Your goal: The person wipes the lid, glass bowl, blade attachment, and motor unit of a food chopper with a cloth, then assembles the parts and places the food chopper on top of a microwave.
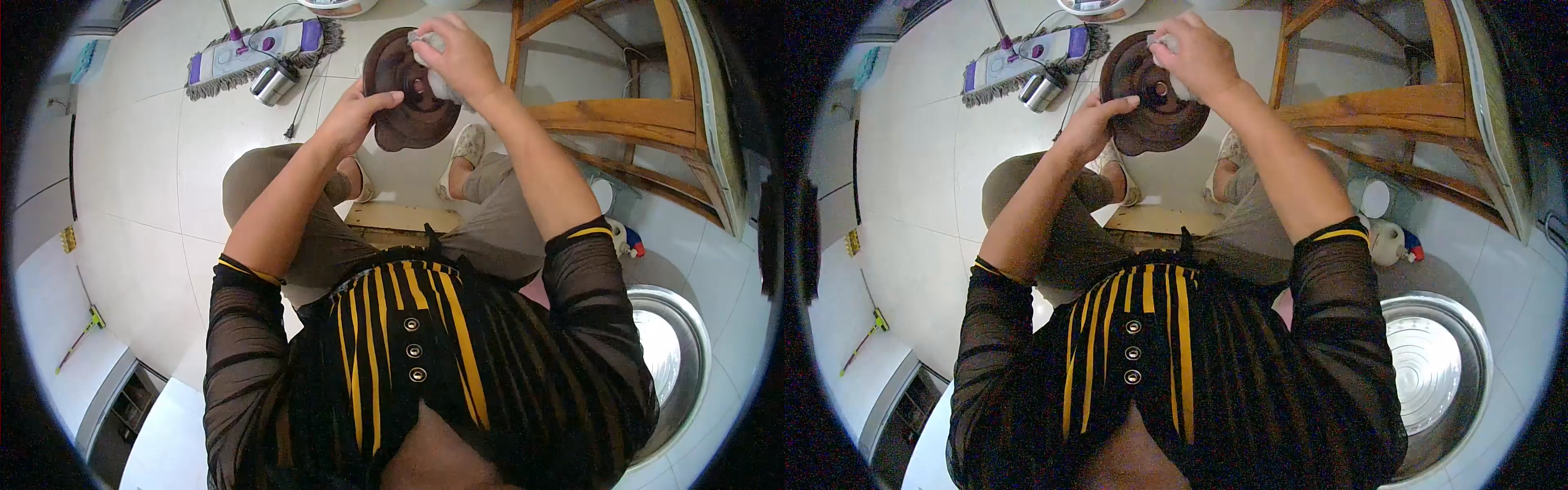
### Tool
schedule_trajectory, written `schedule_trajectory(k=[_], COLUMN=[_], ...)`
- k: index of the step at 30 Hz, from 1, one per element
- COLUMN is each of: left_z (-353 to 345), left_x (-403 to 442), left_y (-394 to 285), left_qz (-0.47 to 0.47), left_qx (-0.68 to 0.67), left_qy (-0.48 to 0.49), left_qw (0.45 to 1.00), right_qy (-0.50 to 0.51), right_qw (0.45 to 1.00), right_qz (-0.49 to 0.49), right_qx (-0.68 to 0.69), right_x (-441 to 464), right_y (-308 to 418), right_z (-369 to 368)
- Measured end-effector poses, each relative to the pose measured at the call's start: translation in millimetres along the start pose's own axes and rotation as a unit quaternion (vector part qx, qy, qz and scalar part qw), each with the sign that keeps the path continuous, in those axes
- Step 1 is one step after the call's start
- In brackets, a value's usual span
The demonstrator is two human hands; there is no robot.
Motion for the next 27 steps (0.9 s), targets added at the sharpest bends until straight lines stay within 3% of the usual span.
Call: schedule_trajectory(k=[6, 8, 9, 12, 15, 17, 18, 21, 23, 25, 27], left_z=[22, 17, 12, 5, 8, 13, 15, 17, 12, 2, 7], left_x=[8, 11, 11, 5, 9, 9, 8, 11, 7, -2, 1], left_y=[8, 6, 3, 1, 5, 8, 10, 11, 6, -6, -6], left_qz=[0.007, 0.015, 0.011, -0.019, -0.042, -0.025, -0.025, 0.003, -0.025, -0.037, -0.041], left_qx=[0.065, 0.065, 0.066, 0.066, 0.095, 0.199, 0.199, 0.18, 0.165, 0.137, 0.116], left_qy=[-0.025, 0.013, 0.015, 0.006, 0.015, -0.005, -0.009, 0.018, 0.026, 0.025, 0.033], left_qw=[0.998, 0.998, 0.998, 0.998, 0.994, 0.98, 0.98, 0.983, 0.986, 0.99, 0.992], right_qy=[0.088, 0.034, 0.049, -0.01, -0.006, 0.027, 0.072, 0.056, -0.002, 0.061, 0.025], right_qw=[0.993, 0.996, 0.995, 0.998, 0.997, 0.991, 0.99, 0.993, 0.998, 0.942, 0.959], right_qz=[0.043, 0.037, -0.036, -0.055, -0.006, 0.072, 0.059, 0.05, -0.006, -0.248, -0.219], right_qx=[0.069, 0.08, 0.083, 0.042, 0.073, 0.113, 0.11, 0.093, 0.066, 0.217, 0.18], right_x=[-19, -10, -5, 6, 0, -13, -18, -10, 2, 15, 9], right_y=[56, 35, 26, -5, 16, 55, 69, 44, 6, -4, -44], right_z=[1, -2, 0, 3, -3, -3, -2, -6, -8, 13, 11])
Point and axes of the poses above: each hand's wrist, its own x-axis towards the middle knuckle, its own z-axis out of the back of the hand, y = z × x, the point moved 2 cm from there along x, towards the middle knuckle, and after that the axes turned 4 degrees about -x, right-handed, at the moved point
